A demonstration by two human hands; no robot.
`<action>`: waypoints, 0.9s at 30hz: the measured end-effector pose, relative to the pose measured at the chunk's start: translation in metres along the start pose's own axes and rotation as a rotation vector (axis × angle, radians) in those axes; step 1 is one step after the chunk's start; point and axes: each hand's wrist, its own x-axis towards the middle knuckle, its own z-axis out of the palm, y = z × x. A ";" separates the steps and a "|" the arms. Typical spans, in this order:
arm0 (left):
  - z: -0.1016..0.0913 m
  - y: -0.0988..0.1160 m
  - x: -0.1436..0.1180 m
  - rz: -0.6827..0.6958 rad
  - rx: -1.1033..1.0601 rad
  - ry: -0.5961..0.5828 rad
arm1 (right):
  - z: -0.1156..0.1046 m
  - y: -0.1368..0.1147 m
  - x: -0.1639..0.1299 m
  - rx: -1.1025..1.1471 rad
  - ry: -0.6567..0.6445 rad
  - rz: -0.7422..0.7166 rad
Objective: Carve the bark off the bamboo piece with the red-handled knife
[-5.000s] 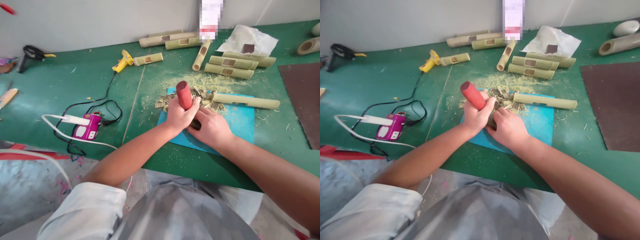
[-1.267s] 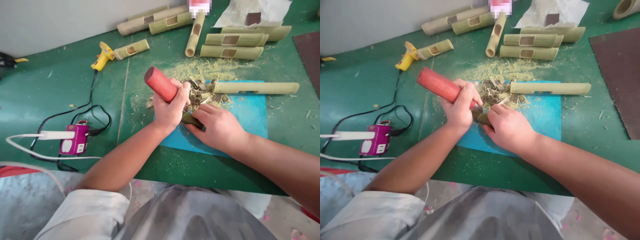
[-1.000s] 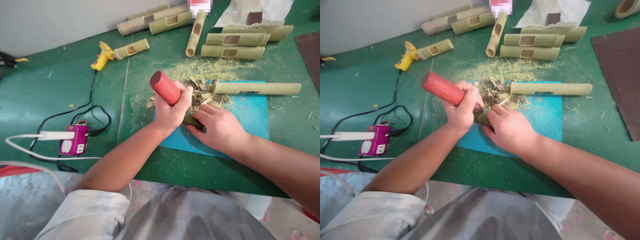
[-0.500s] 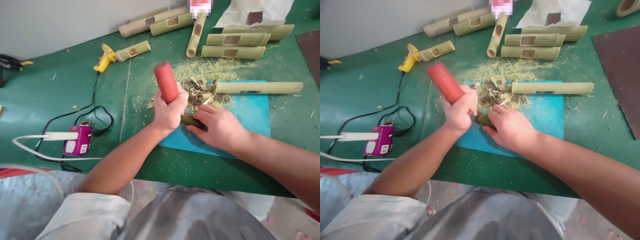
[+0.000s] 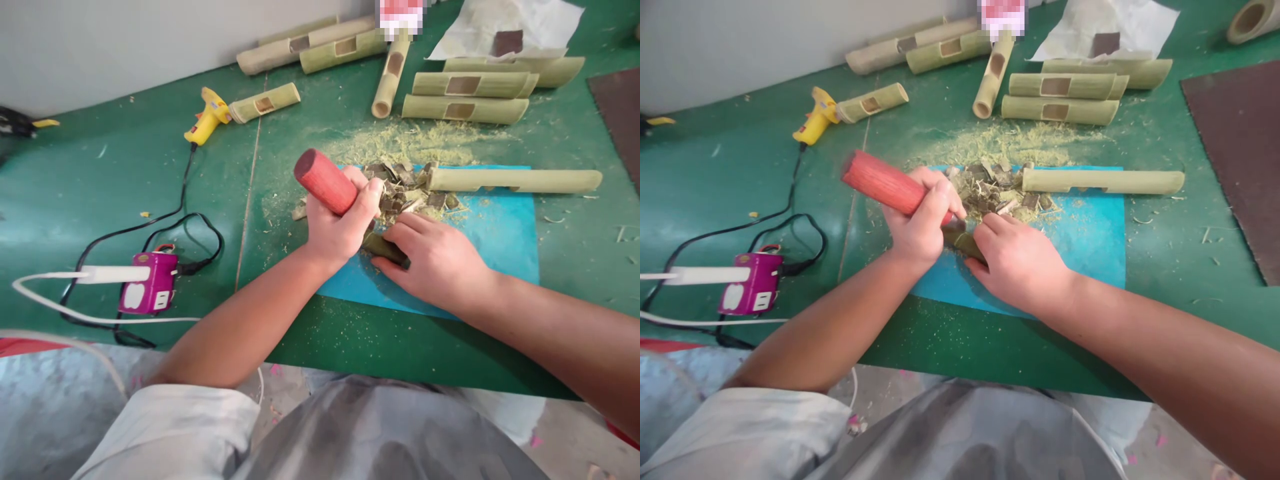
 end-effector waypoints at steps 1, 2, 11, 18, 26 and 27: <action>-0.001 -0.001 0.000 0.014 0.019 -0.022 | 0.001 0.000 0.000 -0.001 0.011 -0.006; -0.001 -0.001 0.000 0.025 0.041 -0.046 | 0.001 0.000 -0.001 -0.003 0.020 -0.008; 0.004 0.015 0.002 -0.117 0.008 -0.056 | 0.003 -0.004 0.001 0.075 -0.005 -0.020; 0.012 0.009 0.003 -0.171 -0.091 0.152 | -0.001 -0.003 0.004 0.081 -0.070 0.063; 0.005 0.002 0.000 -0.060 0.016 0.036 | -0.002 -0.006 0.004 0.054 -0.076 0.056; 0.004 0.002 0.000 -0.053 0.025 0.033 | -0.002 -0.006 0.004 0.050 -0.073 0.055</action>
